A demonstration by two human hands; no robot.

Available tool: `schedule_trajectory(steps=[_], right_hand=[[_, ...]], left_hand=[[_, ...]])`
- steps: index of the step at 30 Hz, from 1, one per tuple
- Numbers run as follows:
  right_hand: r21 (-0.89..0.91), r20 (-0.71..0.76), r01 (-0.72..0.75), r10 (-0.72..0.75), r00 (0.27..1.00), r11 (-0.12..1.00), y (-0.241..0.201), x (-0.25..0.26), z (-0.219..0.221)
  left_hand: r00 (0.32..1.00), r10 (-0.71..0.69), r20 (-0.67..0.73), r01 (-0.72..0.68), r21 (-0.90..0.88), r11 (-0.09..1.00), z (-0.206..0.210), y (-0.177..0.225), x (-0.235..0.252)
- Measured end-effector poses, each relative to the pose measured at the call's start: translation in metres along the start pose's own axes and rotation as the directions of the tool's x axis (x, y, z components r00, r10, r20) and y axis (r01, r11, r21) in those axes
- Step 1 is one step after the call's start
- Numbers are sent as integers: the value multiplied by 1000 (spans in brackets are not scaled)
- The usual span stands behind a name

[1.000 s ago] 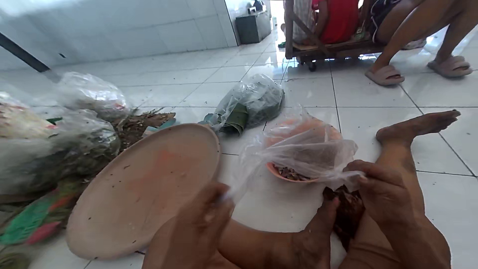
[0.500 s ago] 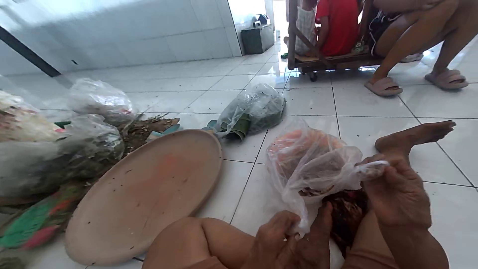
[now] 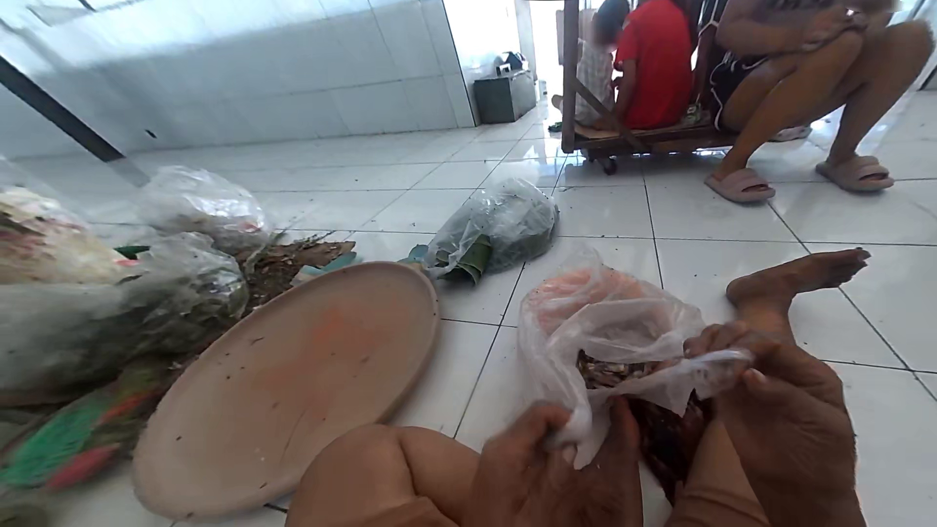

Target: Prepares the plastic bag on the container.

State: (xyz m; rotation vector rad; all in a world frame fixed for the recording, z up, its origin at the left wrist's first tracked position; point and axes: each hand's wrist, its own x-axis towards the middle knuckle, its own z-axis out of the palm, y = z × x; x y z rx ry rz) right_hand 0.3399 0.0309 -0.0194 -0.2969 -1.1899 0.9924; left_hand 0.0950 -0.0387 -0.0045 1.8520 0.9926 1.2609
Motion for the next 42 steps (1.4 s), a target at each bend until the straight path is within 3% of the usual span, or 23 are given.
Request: schedule_trajectory(steps=[4,7,13,17,21,25,30,34,38,42], right_hand=[[-210,161,-28,62,985,977,12,-12,16],[-368,304,15,106,947,930,20,-23,21],[-462,467,144,102,878,875,24,-23,18],[-410,327,154,-13,945,899,39,-20,5],[-300,144,24,20,989,954,45,-23,1],[-189,-37,-78,72,997,979,43,-23,6],[-194,-143,-152,125,982,969,41,-19,-2],[-299,-54,-273,269,962,914,33,-7,-31],[-213,-84,-288,276,957,934,35,-2,-39],[-85,-74,-228,222,972,970,30,-3,-35]], left_hand=[[992,126,7,-125,218,968,19,-4,2],[955,297,2,-263,467,844,34,-2,7],[903,424,73,-398,515,759,43,-6,25],[893,438,105,-428,499,753,40,-22,29],[939,320,123,-342,404,849,26,-52,40],[926,259,273,-362,458,812,40,-85,54],[925,360,120,-372,467,802,69,-102,70],[976,214,46,-215,369,904,47,-101,73],[989,80,-125,-44,273,961,25,-98,72],[966,177,-189,-147,162,976,19,-94,79]])
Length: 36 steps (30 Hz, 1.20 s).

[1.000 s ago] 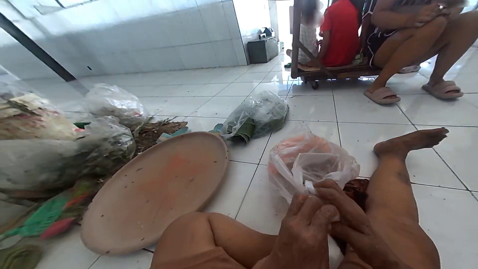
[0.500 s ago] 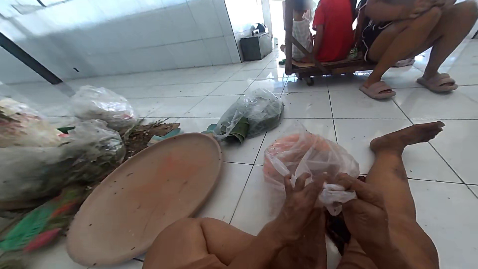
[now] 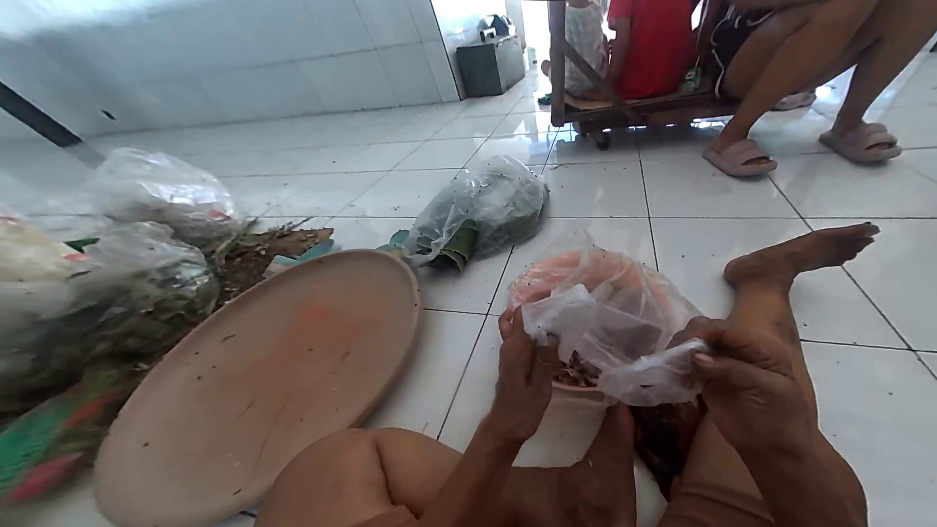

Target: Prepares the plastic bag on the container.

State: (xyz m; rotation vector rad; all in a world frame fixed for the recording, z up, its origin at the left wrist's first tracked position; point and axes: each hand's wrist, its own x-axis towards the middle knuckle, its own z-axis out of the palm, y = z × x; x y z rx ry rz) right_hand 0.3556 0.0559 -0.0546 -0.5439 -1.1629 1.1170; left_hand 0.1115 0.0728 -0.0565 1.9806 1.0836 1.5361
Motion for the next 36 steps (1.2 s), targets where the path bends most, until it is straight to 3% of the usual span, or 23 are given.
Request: schedule_trajectory(steps=[3,6,9,13,16,19,20,21,24,26,28,30,33,36], right_hand=[[84,-12,54,-53,999,995,-6,-3,5],[182,-116,66,-45,992,981,-13,-6,16],[256,-229,53,7,973,965,-16,-9,25],[301,-322,60,42,946,952,-14,-8,22],[246,-239,122,-62,969,962,-12,-4,9],[209,-163,137,-103,981,968,-13,-2,4],[232,-150,117,-83,985,966,-13,-2,5],[269,-144,94,-56,988,959,-12,-2,6],[332,-164,69,-14,986,941,-11,-3,12],[251,-212,102,-48,976,963,-12,-5,20],[115,-249,149,-117,962,982,-12,-9,33],[-16,-227,216,-214,950,976,-6,-14,44],[-192,-151,290,-320,935,938,11,-18,49],[-343,-82,281,-327,941,896,20,-20,48]], left_hand=[[1000,5,13,-3,-156,988,3,7,5],[975,-157,160,199,-304,932,13,5,1],[930,-306,205,368,-506,780,23,-2,-5],[972,-177,155,233,-738,634,7,-1,7],[987,-97,131,162,-870,465,-14,-5,16],[978,-26,209,208,-946,249,-19,-16,12],[971,-31,239,238,-934,266,-16,-17,10],[959,-56,279,280,-892,355,-12,-17,7],[899,-235,370,397,-463,792,10,-2,-2],[848,-345,403,421,-118,899,30,12,-4],[804,-374,462,371,102,923,45,19,-7],[762,-323,562,302,133,944,51,21,-11],[703,-198,683,245,29,969,41,19,-11],[717,-90,691,224,-106,969,34,10,-13]])
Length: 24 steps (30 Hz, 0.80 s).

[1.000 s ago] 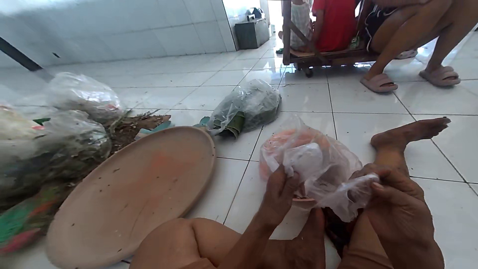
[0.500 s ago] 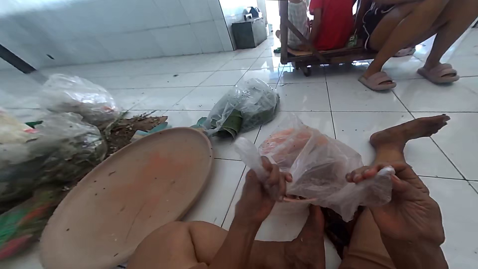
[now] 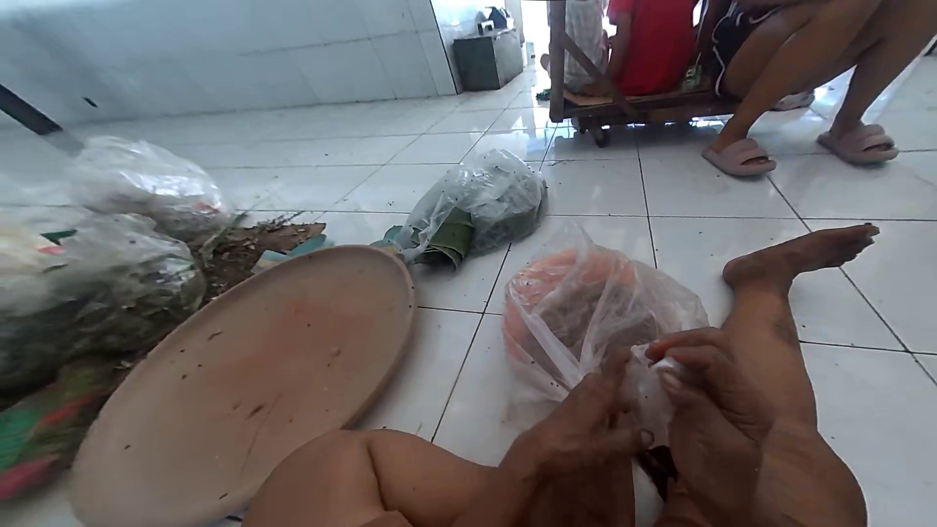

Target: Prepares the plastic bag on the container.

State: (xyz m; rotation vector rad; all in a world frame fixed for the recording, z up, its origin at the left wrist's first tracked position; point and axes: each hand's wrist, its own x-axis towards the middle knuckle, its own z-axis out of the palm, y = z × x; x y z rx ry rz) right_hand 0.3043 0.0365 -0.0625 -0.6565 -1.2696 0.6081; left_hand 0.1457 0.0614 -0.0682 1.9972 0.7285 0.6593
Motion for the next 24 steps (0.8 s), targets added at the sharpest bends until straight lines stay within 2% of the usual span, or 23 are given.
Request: schedule_trajectory(steps=[3,6,8,10,12,14,17,20,24], right_hand=[[-134,128,55,-37,991,990,4,-2,2],[-295,303,148,-54,951,944,5,1,-1],[-345,379,146,-4,925,927,5,3,-4],[-337,399,124,22,917,933,4,4,-7],[-354,351,105,28,936,929,0,9,-12],[-426,292,105,26,956,899,-3,18,-20],[-559,312,86,113,943,825,4,25,-34],[-556,349,84,141,926,827,15,22,-36],[-513,334,102,88,939,852,18,20,-33]], left_hand=[[989,87,-121,-74,106,992,10,0,-5],[909,259,-326,-160,301,940,28,-12,-9],[877,230,-421,-122,269,955,35,-10,-9],[879,144,-455,-98,122,988,31,-11,-7],[906,-19,-422,-6,-56,998,22,-7,-5],[927,-149,-344,103,-149,983,11,1,-5],[939,-198,-282,165,-135,977,0,11,-6],[951,-221,-215,200,-113,973,-9,16,-4],[959,-258,-118,245,-116,963,-21,12,-4]])
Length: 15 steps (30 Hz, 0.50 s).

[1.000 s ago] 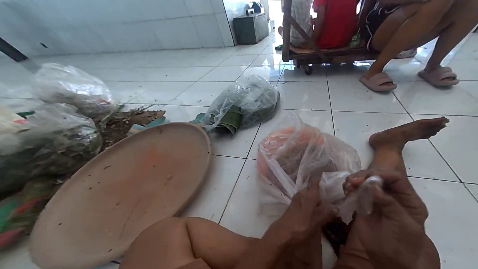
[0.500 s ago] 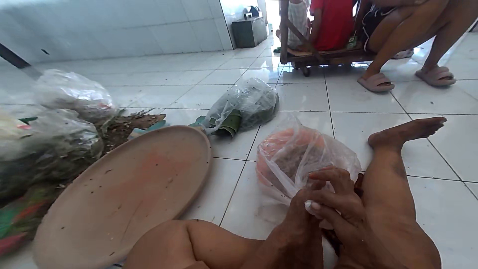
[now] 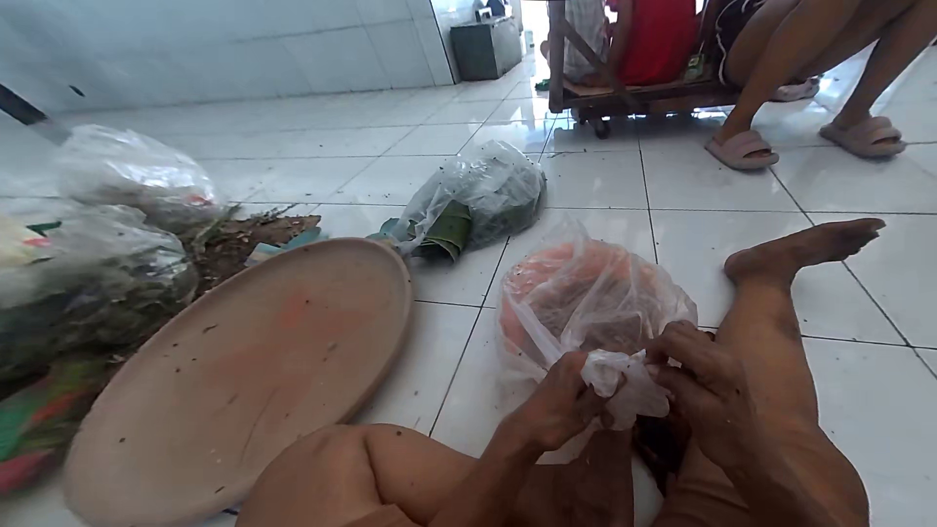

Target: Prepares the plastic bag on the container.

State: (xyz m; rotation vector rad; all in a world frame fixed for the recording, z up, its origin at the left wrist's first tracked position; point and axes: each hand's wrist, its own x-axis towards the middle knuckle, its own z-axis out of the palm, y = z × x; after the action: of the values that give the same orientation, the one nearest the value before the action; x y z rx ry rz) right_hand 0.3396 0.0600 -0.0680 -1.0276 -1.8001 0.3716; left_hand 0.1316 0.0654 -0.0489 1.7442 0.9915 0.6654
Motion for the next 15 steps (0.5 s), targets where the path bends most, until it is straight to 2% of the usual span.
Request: schedule_trajectory(steps=[2,5,8,12,15], right_hand=[[39,-18,2,-1,1000,999,0,-1,1],[58,-37,11,-9,999,998,-2,-2,2],[-36,10,12,-11,1000,999,-8,-2,2],[-157,70,57,-46,996,986,-8,-3,13],[-246,49,74,-64,997,967,-8,-4,20]], left_hand=[[1000,-6,28,8,-55,998,-3,-4,2],[996,83,15,-77,-234,969,-4,-12,5],[994,109,7,-99,-351,931,-6,-11,7],[980,199,5,-184,-360,914,-5,-12,7],[966,236,-106,-256,-273,927,10,-13,8]])
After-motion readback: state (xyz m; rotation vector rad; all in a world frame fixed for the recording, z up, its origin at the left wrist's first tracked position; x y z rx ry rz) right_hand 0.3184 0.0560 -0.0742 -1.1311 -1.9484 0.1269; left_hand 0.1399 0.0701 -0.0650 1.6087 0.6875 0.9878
